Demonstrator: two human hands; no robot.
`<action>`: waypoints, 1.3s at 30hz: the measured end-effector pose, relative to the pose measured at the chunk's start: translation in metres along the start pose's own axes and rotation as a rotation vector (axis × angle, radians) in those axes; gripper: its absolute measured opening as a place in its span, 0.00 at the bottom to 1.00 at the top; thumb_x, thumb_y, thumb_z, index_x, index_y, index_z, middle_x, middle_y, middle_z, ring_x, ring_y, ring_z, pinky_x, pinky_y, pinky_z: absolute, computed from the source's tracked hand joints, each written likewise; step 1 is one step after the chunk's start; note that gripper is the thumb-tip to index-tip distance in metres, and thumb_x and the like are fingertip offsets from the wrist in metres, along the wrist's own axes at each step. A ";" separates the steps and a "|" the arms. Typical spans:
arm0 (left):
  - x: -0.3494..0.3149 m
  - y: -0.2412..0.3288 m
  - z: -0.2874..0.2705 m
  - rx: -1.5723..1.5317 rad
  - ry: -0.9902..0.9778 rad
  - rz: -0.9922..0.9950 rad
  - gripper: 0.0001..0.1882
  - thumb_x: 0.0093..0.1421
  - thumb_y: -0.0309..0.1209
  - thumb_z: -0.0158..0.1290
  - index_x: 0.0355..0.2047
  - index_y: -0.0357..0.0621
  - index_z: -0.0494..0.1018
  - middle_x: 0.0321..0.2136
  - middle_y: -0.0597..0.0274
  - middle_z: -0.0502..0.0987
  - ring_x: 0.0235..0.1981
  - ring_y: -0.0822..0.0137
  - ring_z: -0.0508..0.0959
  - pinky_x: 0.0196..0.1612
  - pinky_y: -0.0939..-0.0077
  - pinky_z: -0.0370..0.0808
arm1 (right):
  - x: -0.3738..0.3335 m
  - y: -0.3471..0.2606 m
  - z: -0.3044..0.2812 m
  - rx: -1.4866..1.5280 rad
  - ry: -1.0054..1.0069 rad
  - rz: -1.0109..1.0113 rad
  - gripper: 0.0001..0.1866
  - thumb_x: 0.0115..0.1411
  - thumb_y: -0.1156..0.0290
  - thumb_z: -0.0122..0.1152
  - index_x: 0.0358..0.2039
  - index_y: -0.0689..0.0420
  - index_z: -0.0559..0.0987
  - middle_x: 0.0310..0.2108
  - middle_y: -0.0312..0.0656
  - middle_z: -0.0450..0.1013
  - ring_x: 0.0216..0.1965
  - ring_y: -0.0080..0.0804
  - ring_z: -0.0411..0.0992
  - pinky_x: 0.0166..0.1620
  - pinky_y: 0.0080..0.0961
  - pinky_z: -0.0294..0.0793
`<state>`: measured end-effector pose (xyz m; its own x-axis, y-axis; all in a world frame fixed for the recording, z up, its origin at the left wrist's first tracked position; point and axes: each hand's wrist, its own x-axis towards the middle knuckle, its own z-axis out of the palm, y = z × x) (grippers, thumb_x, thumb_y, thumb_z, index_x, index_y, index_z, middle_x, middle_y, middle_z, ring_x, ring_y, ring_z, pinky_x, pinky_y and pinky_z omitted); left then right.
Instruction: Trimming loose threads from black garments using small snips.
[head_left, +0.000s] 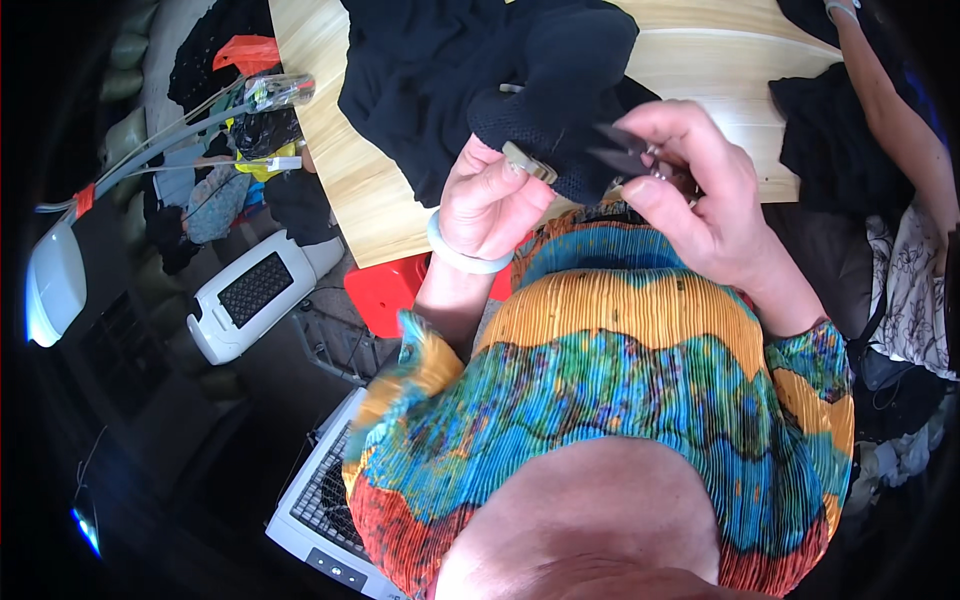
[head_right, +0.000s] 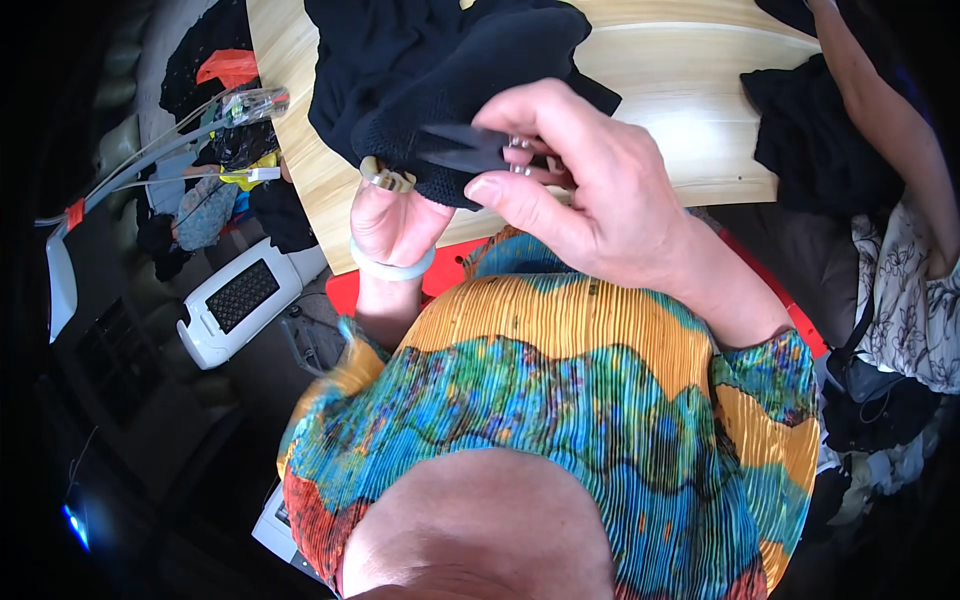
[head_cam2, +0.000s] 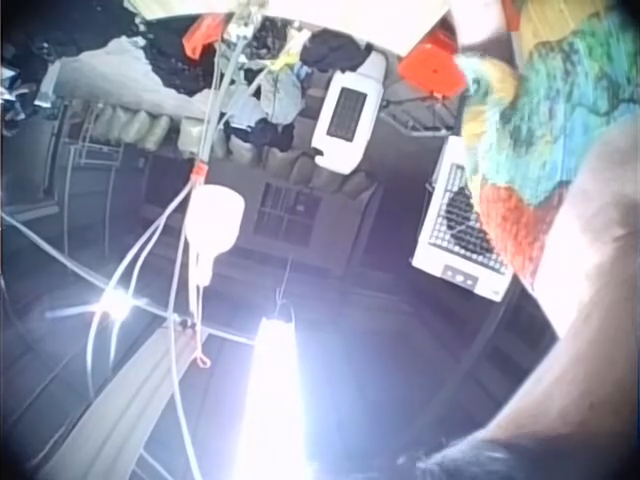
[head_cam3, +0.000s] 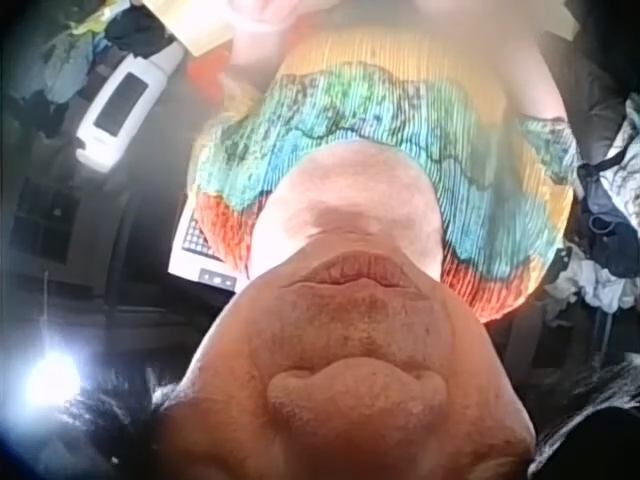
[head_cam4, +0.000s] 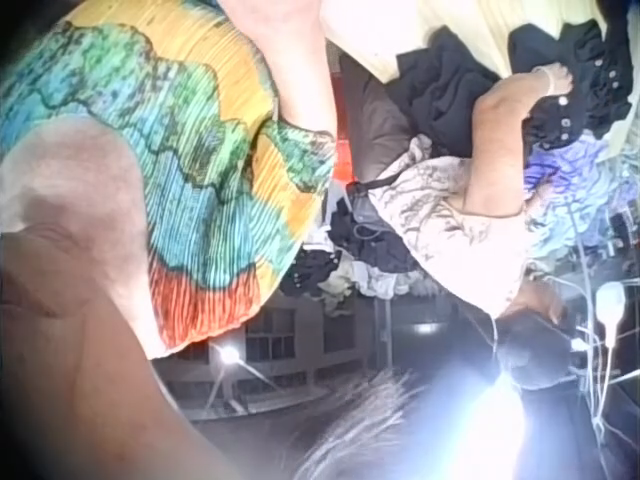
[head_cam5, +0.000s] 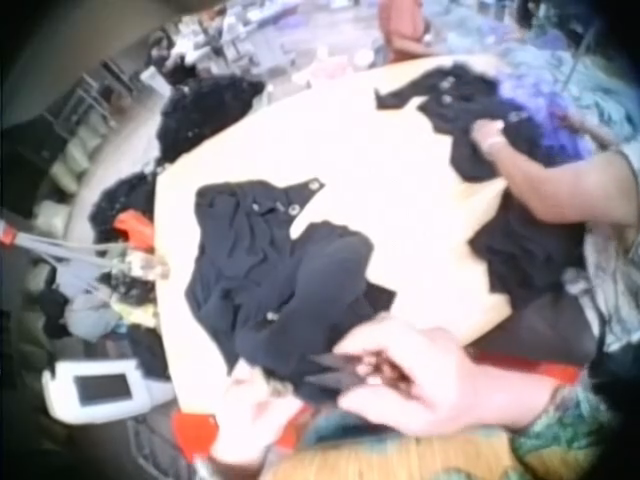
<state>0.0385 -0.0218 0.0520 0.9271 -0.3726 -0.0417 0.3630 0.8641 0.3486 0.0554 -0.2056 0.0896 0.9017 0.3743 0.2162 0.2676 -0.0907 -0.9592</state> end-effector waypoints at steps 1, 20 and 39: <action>0.000 0.001 0.002 0.030 0.013 0.013 0.15 0.49 0.21 0.48 0.39 0.37 0.65 0.40 0.56 0.69 0.44 0.62 0.67 0.49 0.68 0.61 | 0.000 -0.001 0.003 0.007 -0.004 0.024 0.12 0.46 0.72 0.58 0.30 0.61 0.69 0.22 0.38 0.67 0.21 0.21 0.67 0.24 0.14 0.67; -0.002 -0.005 0.000 0.020 -0.002 -0.024 0.13 0.50 0.24 0.48 0.38 0.42 0.67 0.39 0.57 0.69 0.43 0.63 0.68 0.48 0.67 0.62 | 0.001 0.002 0.011 -0.101 0.006 -0.068 0.09 0.45 0.73 0.58 0.27 0.61 0.70 0.21 0.39 0.66 0.18 0.24 0.67 0.20 0.17 0.65; 0.001 -0.004 -0.007 -0.028 -0.085 -0.153 0.19 0.51 0.23 0.45 0.45 0.39 0.61 0.45 0.52 0.64 0.50 0.58 0.61 0.54 0.61 0.54 | 0.018 0.003 0.007 -0.143 0.017 -0.229 0.16 0.39 0.78 0.59 0.32 0.58 0.72 0.25 0.39 0.67 0.25 0.27 0.68 0.26 0.18 0.67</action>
<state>0.0386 -0.0227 0.0437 0.8497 -0.5271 -0.0126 0.5031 0.8035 0.3183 0.0699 -0.1928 0.0889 0.8173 0.3850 0.4288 0.5095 -0.1350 -0.8498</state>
